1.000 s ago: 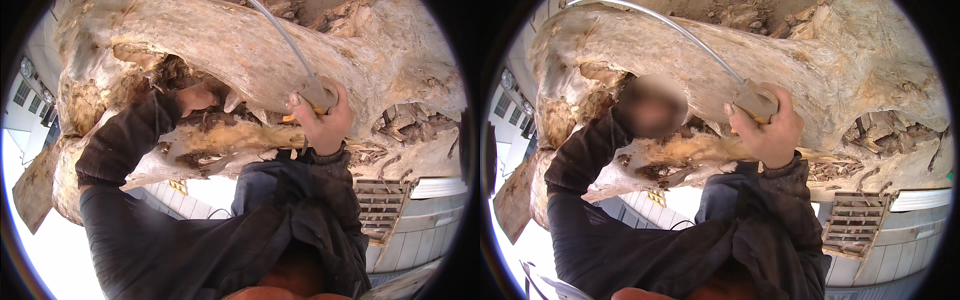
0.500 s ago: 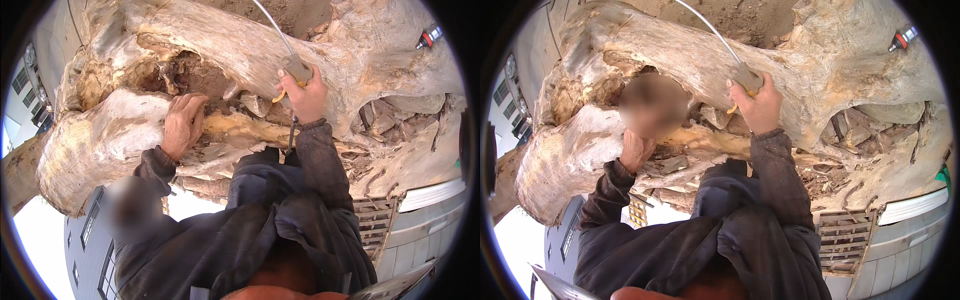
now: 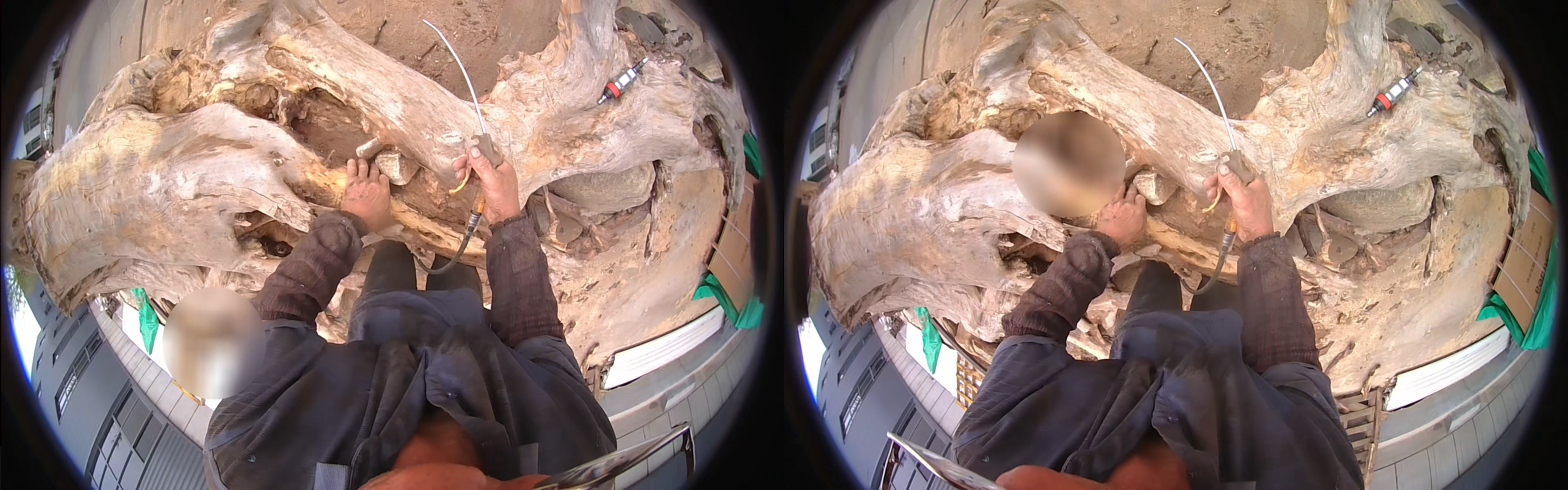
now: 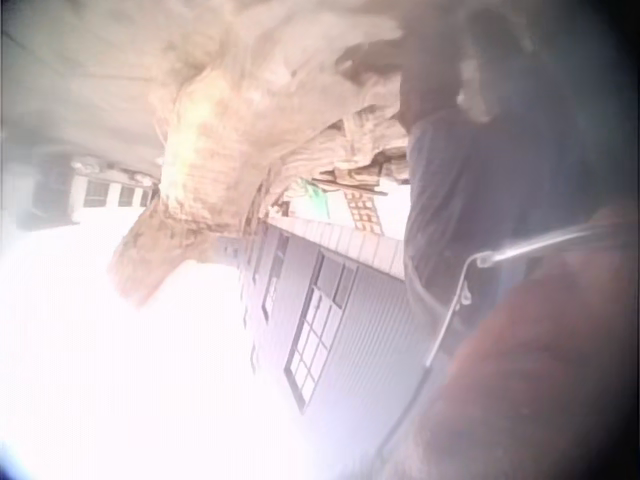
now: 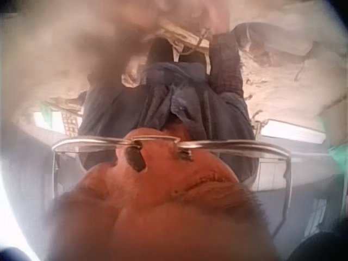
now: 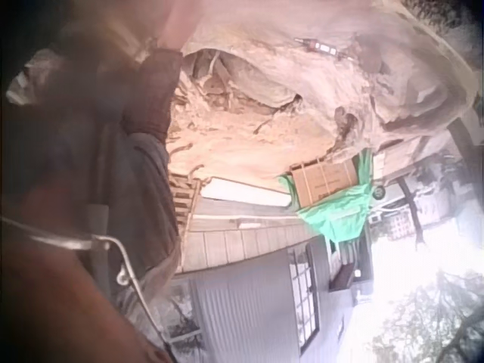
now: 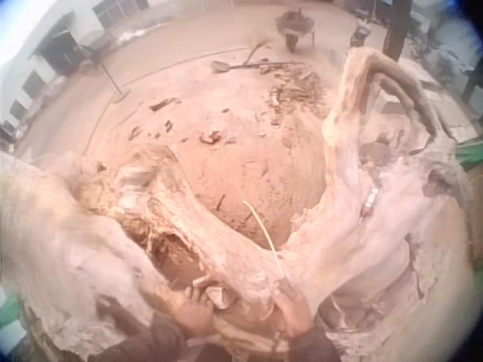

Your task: The person uses a curved carving tool to scrape and shape a large piece of driftwood. They repeatedly remove wood shavings and debris from the surface and crevices of the wood.

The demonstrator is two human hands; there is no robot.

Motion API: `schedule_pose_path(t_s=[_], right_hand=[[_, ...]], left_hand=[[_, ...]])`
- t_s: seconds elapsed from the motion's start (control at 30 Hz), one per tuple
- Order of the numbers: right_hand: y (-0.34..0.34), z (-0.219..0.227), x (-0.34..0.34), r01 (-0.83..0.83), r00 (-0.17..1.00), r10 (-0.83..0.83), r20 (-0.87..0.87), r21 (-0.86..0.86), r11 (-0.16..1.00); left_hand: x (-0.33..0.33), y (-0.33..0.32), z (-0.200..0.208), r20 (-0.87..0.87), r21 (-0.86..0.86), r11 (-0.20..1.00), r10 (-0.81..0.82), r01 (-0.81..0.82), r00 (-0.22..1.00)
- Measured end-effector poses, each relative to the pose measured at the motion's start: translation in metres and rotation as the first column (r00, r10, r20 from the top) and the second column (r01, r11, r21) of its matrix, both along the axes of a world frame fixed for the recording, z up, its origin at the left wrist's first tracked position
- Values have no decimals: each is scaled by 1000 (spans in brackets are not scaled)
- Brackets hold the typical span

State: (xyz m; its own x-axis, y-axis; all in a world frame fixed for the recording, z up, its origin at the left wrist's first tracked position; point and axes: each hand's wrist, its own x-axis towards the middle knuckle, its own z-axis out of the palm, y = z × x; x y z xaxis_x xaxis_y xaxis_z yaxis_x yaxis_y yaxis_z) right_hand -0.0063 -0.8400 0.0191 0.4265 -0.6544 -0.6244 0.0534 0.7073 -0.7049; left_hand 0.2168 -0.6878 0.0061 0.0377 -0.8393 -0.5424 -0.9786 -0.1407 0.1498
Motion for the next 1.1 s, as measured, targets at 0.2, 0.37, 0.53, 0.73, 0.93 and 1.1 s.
schedule_pose_path(t_s=[0.2, 0.37, 0.53, 0.73, 0.93, 1.1], right_hand=[[36, 44, -69, -153, 980, 145, -139, -50, 987], [50, 81, -115, -380, 869, 335, -365, -57, 923], [68, 110, -130, -508, 793, 387, -471, -159, 847], [106, 89, -133, -754, 548, 557, -624, -79, 653], [108, 100, -107, -820, 441, 514, -735, -98, 564], [111, 71, -108, -851, 374, 549, -748, -42, 523]], left_hand=[[7, 28, -17, 36, -218, 976, -3, 10, 999], [13, 28, 27, -135, -281, 946, 130, -164, 982], [62, 39, 128, -119, -694, 678, 224, -243, 967], [156, 59, 169, 54, -800, 557, 437, -223, 898], [247, 82, 149, 455, -666, 738, 519, -110, 724], [269, 76, 145, 504, -619, 777, 504, -114, 701]])
